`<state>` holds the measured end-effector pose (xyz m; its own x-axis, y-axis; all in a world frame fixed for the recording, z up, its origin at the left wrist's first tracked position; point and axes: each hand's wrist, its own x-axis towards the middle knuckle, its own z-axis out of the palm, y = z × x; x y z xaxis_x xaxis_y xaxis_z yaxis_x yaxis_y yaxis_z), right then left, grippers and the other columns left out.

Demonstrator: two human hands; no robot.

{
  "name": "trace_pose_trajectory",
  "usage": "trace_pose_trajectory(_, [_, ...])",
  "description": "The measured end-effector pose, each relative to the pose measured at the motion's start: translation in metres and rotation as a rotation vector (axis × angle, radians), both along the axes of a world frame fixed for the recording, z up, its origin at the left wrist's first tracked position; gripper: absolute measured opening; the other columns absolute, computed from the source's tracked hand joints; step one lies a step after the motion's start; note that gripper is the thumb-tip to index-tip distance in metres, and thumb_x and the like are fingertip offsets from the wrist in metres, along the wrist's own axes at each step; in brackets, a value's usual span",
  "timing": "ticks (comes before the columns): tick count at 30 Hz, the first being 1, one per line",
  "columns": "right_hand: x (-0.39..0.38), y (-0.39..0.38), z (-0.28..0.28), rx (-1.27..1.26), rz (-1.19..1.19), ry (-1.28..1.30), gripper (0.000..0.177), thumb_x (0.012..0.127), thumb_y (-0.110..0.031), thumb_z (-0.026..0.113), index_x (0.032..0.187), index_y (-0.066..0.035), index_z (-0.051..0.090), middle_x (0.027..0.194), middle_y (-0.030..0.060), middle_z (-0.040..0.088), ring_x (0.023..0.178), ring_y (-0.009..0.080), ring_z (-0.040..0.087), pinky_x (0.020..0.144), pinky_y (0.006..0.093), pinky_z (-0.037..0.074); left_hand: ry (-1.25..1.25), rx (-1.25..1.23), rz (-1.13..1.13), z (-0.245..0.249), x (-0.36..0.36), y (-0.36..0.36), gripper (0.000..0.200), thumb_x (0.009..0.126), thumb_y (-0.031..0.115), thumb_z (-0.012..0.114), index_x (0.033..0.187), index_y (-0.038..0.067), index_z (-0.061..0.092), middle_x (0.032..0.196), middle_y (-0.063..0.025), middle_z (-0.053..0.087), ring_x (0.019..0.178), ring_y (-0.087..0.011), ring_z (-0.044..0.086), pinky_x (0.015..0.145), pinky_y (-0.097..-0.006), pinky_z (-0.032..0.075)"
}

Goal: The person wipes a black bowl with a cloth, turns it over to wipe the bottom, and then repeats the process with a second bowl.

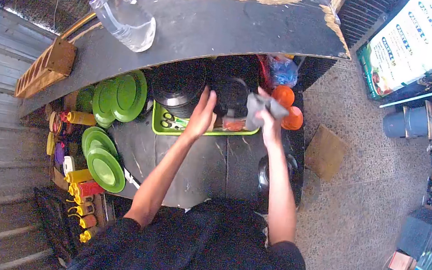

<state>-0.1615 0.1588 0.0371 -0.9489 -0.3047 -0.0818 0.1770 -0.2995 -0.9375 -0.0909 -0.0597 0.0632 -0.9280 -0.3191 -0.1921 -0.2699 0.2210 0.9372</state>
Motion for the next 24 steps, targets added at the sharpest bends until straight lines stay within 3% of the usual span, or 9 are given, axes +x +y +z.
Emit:
trace_pose_trajectory(4, [-0.059, -0.026, -0.013, 0.033, -0.058, 0.067, 0.056, 0.081, -0.01, 0.06, 0.136, -0.001, 0.066, 0.147, 0.0056, 0.064, 0.134, 0.0192, 0.056, 0.115, 0.0326, 0.039, 0.01, 0.072, -0.019, -0.001, -0.05, -0.009, 0.089, 0.112, 0.061, 0.031, 0.166, -0.008, 0.018, 0.172, -0.0265, 0.025, 0.161, -0.0325, 0.023, 0.131, -0.0396, 0.018])
trace_pose_trajectory(6, [-0.077, -0.033, -0.019, 0.137, -0.047, 0.081, 0.054, 0.08, -0.007, 0.058, 0.133, 0.003, 0.066, 0.156, 0.0109, 0.058, 0.144, 0.0211, 0.05, 0.119, 0.0314, 0.035, 0.02, 0.121, -0.035, -0.002, -0.07, -0.011, 0.087, 0.112, 0.061, 0.029, 0.166, -0.007, 0.018, 0.172, -0.0242, 0.024, 0.161, -0.031, 0.022, 0.131, -0.0393, 0.017])
trace_pose_trajectory(8, [-0.089, -0.04, -0.029, 0.111, -0.072, 0.067, 0.05, 0.082, -0.006, 0.058, 0.131, 0.001, 0.068, 0.147, 0.0078, 0.064, 0.138, 0.0191, 0.053, 0.117, 0.0303, 0.037, 0.021, 0.171, -0.041, -0.005, -0.088, -0.015, 0.086, 0.113, 0.06, 0.027, 0.166, -0.007, 0.018, 0.173, -0.0219, 0.024, 0.161, -0.0294, 0.021, 0.131, -0.039, 0.016])
trace_pose_trajectory(10, [-0.09, -0.043, -0.027, 0.164, -0.075, 0.036, 0.035, 0.083, -0.012, 0.061, 0.116, -0.001, 0.071, 0.12, 0.0045, 0.071, 0.116, 0.0177, 0.061, 0.104, 0.0312, 0.044, 0.016, 0.223, -0.043, -0.011, -0.108, -0.019, 0.085, 0.113, 0.06, 0.025, 0.166, -0.006, 0.018, 0.173, -0.0196, 0.023, 0.161, -0.0279, 0.021, 0.131, -0.0386, 0.015])
trace_pose_trajectory(11, [-0.088, -0.045, -0.021, 0.165, -0.096, 0.127, 0.036, 0.082, -0.011, 0.063, 0.116, -0.003, 0.071, 0.11, 0.0033, 0.07, 0.108, 0.0169, 0.06, 0.099, 0.0317, 0.045, 0.016, 0.249, -0.045, -0.013, -0.115, -0.022, 0.084, 0.114, 0.059, 0.024, 0.167, -0.006, 0.019, 0.173, -0.0185, 0.023, 0.161, -0.0271, 0.02, 0.131, -0.0385, 0.015])
trace_pose_trajectory(16, [-0.093, -0.042, -0.036, 0.163, -0.088, -0.012, 0.032, 0.081, -0.013, 0.065, 0.111, -0.003, 0.071, 0.112, 0.0031, 0.07, 0.108, 0.0165, 0.06, 0.098, 0.0317, 0.045, 0.042, 0.37, -0.077, -0.007, -0.135, -0.033, 0.081, 0.115, 0.058, 0.019, 0.167, -0.004, 0.019, 0.175, -0.0127, 0.022, 0.161, -0.0233, 0.018, 0.131, -0.0376, 0.013])
trace_pose_trajectory(18, [-0.092, -0.041, -0.035, 0.168, -0.044, -0.065, 0.031, 0.081, -0.014, 0.065, 0.109, -0.002, 0.071, 0.112, 0.0033, 0.07, 0.108, 0.0164, 0.06, 0.098, 0.0317, 0.045, 0.045, 0.392, -0.06, -0.013, -0.137, -0.036, 0.077, 0.115, 0.054, 0.025, 0.167, -0.003, 0.023, 0.174, -0.0121, 0.025, 0.159, -0.0229, 0.022, 0.131, -0.0382, 0.015])
trace_pose_trajectory(20, [-0.086, -0.048, -0.016, 0.037, -0.15, -0.049, 0.021, 0.083, -0.017, 0.065, 0.098, -0.002, 0.07, 0.109, 0.0029, 0.071, 0.106, 0.0161, 0.06, 0.097, 0.0316, 0.045, 0.128, 0.492, -0.072, -0.036, -0.143, -0.045, 0.079, 0.112, 0.058, 0.034, 0.162, -0.003, 0.035, 0.165, -0.0124, 0.039, 0.151, -0.0234, 0.034, 0.125, -0.0409, 0.028])
trace_pose_trajectory(24, [-0.099, -0.03, -0.035, 0.094, -0.013, -0.032, 0.021, 0.084, -0.019, 0.064, 0.096, -0.003, 0.07, 0.104, 0.002, 0.071, 0.103, 0.0157, 0.061, 0.098, 0.0312, 0.045, -0.008, 0.599, -0.066, 0.004, -0.131, -0.039, 0.075, 0.114, 0.053, 0.031, 0.166, 0.0, 0.026, 0.171, -0.0098, 0.033, 0.156, -0.026, 0.031, 0.128, -0.041, 0.021])
